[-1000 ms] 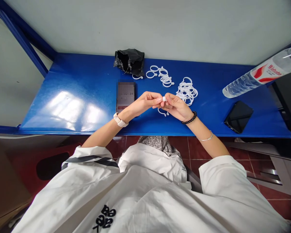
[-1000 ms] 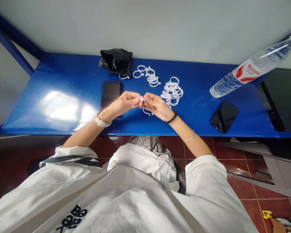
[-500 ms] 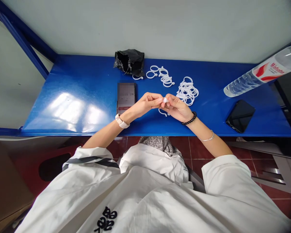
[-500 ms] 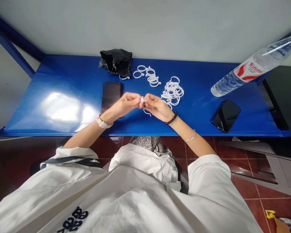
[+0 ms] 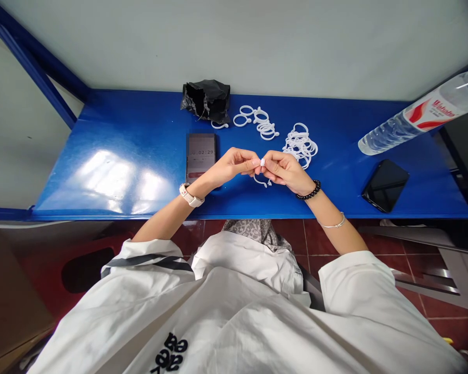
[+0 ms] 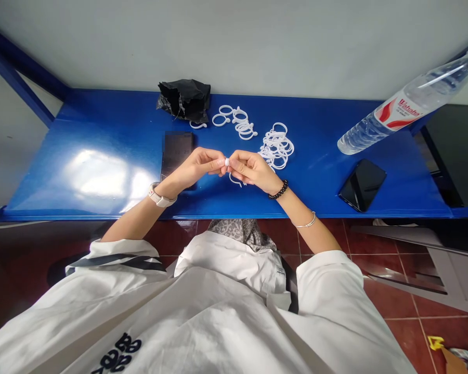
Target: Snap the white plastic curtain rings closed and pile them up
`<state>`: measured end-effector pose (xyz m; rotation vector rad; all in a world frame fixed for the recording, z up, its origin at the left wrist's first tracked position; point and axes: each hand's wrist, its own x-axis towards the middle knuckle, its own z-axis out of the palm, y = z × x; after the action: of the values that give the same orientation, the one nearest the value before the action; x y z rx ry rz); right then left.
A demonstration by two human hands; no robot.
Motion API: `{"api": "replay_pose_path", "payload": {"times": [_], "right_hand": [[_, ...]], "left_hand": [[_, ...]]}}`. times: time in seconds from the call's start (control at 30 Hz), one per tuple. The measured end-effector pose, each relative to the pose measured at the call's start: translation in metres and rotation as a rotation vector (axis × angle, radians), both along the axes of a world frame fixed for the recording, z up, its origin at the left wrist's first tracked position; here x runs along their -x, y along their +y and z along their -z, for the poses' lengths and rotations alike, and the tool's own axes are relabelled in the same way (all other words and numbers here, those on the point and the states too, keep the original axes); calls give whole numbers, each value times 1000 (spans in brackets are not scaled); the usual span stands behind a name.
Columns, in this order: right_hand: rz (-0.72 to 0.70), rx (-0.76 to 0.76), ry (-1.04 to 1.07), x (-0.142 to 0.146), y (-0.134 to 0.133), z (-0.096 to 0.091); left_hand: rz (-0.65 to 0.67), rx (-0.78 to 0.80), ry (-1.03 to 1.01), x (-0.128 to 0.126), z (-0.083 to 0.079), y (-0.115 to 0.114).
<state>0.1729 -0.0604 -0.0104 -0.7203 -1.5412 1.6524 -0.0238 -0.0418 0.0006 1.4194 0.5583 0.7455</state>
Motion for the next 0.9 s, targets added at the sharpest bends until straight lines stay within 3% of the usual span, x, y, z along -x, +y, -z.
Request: {"api": "replay_pose_path", "payload": {"times": [0.27, 0.63, 0.9], "right_hand": [[-32, 50, 120, 4, -1, 3], [-94, 97, 206, 7, -3, 4], [-11, 103, 264, 4, -4, -6]], "left_hand": [[61, 50, -49, 0, 10, 0], [129, 74, -83, -3, 10, -3], [7, 46, -188, -2, 1, -5]]}}
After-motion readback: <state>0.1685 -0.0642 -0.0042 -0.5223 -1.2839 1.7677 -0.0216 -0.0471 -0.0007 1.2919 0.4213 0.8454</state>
